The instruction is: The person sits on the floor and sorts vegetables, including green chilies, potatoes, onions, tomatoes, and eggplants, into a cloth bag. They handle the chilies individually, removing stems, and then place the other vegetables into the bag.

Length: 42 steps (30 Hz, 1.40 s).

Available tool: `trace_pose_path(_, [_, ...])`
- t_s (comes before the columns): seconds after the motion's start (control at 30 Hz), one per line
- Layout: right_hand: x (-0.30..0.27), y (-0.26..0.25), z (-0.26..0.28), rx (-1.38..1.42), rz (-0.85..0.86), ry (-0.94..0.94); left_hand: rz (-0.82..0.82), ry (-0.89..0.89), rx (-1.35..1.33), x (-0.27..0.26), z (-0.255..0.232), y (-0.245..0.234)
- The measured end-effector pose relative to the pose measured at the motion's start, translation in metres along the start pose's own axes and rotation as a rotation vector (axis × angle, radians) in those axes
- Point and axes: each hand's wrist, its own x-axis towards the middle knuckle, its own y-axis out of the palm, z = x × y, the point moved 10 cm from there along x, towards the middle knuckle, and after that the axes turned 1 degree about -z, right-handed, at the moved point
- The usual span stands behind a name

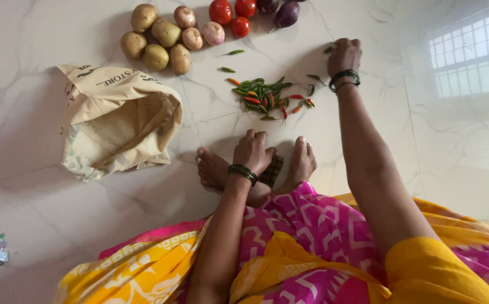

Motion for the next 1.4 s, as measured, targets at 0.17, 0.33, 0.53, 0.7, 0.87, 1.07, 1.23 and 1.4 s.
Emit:
trace_pose_path(0.17, [-0.113, -0.001, 0.146, 0.19, -0.001, -0.211, 0.037, -0.064, -0.036, 0.005, 0.015, 0.006])
trace_pose_path(0.33, [-0.136, -0.015, 0.158, 0.442, -0.007, -0.119, 0.104, -0.144, -0.018, 0.001, 0.027, 0.007])
trace_pose_path(0.53, [-0.137, 0.0, 0.065, 0.156, 0.025, 0.171, 0.068, -0.189, -0.013, 0.002, 0.035, 0.003])
trace_pose_path(0.7, [-0.169, 0.029, 0.146, 0.128, 0.156, 0.032, 0.024, -0.182, -0.009, 0.005, 0.043, 0.007])
trace_pose_path(0.87, [-0.191, 0.0, 0.26, 0.373, 0.091, -0.409, -0.201, -0.267, -0.041, 0.002, 0.051, -0.028])
trace_pose_path(1.07, [-0.104, 0.008, 0.318, 0.306, 0.259, -0.422, -0.248, -0.382, -0.034, 0.0, 0.043, -0.064])
trace_pose_path(1.23, [-0.126, 0.001, 0.32, 0.328, 0.377, -0.701, -0.261, -0.403, 0.067, -0.005, 0.046, -0.072])
trace_pose_path(1.4, [-0.116, -0.026, 0.251, 0.607, 0.438, -0.587, -0.202, -0.429, 0.025, 0.001, 0.056, -0.064])
